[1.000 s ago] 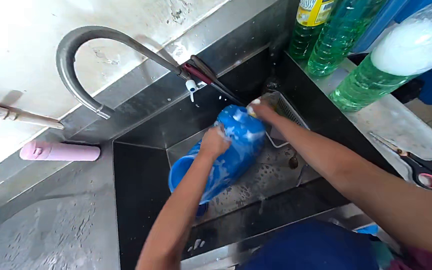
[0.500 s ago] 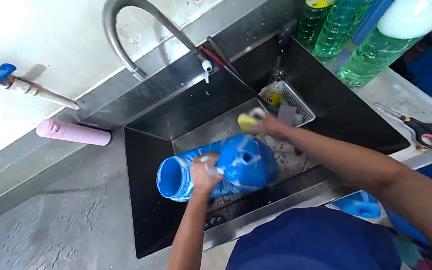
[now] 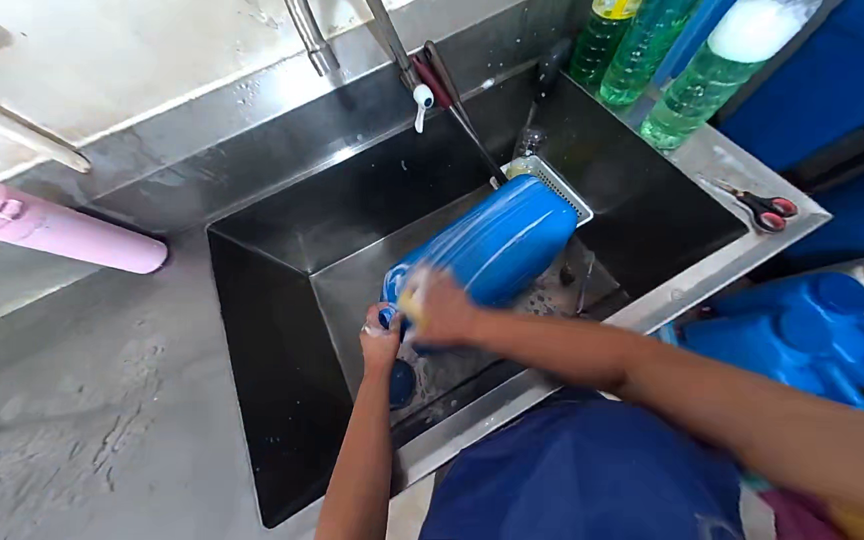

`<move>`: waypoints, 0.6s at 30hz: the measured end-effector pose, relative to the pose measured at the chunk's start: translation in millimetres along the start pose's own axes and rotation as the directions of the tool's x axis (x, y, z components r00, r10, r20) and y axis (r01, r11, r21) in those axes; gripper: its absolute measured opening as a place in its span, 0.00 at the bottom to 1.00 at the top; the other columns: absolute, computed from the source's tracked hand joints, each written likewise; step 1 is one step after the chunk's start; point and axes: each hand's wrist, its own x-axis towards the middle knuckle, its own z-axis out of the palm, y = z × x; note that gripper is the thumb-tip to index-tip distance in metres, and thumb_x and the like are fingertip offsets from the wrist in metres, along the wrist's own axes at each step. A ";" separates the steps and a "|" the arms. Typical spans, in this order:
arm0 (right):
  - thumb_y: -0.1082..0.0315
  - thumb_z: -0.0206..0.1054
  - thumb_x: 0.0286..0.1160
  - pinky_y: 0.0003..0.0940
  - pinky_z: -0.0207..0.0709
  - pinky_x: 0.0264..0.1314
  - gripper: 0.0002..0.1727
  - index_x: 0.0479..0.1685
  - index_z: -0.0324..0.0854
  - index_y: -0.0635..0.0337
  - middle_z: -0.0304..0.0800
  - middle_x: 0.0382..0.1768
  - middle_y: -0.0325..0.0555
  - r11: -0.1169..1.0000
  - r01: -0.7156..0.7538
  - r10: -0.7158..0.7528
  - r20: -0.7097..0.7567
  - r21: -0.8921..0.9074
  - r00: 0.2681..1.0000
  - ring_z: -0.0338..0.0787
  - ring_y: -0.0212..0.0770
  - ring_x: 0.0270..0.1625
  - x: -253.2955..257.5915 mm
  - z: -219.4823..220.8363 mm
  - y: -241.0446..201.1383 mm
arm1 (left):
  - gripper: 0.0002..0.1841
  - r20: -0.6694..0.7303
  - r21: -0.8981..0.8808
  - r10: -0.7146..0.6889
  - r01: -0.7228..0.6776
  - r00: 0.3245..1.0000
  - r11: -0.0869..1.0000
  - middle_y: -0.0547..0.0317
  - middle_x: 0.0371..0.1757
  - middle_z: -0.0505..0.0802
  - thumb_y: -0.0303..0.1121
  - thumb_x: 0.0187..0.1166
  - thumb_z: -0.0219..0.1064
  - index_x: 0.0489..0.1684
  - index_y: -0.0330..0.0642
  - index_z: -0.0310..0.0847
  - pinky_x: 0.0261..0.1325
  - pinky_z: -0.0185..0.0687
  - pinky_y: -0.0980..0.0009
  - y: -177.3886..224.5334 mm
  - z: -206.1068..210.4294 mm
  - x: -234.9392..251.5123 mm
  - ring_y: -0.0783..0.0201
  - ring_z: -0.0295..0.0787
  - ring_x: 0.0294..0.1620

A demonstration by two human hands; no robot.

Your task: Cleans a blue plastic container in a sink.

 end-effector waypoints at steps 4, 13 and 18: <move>0.65 0.72 0.74 0.61 0.74 0.76 0.19 0.60 0.86 0.65 0.87 0.66 0.61 0.999 -0.011 0.015 -0.093 0.047 0.996 0.84 0.60 0.73 -19.0 -19.7 41.0 | 0.24 0.062 -0.037 0.013 -0.010 0.998 0.999 0.27 0.67 0.86 0.28 0.81 0.67 0.74 0.25 0.73 0.76 0.73 0.49 -4.2 -4.5 -4.7 0.41 0.84 0.71; 0.67 0.63 0.77 0.68 0.69 0.77 0.21 0.66 0.83 0.68 0.85 0.69 0.65 0.973 -0.170 0.132 -0.227 -0.158 0.965 0.79 0.65 0.77 -4.7 9.1 7.6 | 0.26 0.082 0.023 -0.021 0.020 0.996 1.000 0.26 0.67 0.85 0.28 0.81 0.67 0.76 0.23 0.70 0.76 0.72 0.47 1.4 -7.4 -8.5 0.38 0.83 0.71; 0.69 0.65 0.78 0.62 0.76 0.73 0.18 0.66 0.87 0.58 0.90 0.65 0.57 0.992 0.128 -0.128 -0.125 -0.013 0.984 0.85 0.58 0.72 9.2 -18.1 45.6 | 0.23 0.024 -0.051 0.113 -0.111 0.993 0.992 0.26 0.66 0.87 0.25 0.76 0.70 0.68 0.19 0.76 0.74 0.76 0.51 -19.9 -1.5 -13.0 0.41 0.85 0.68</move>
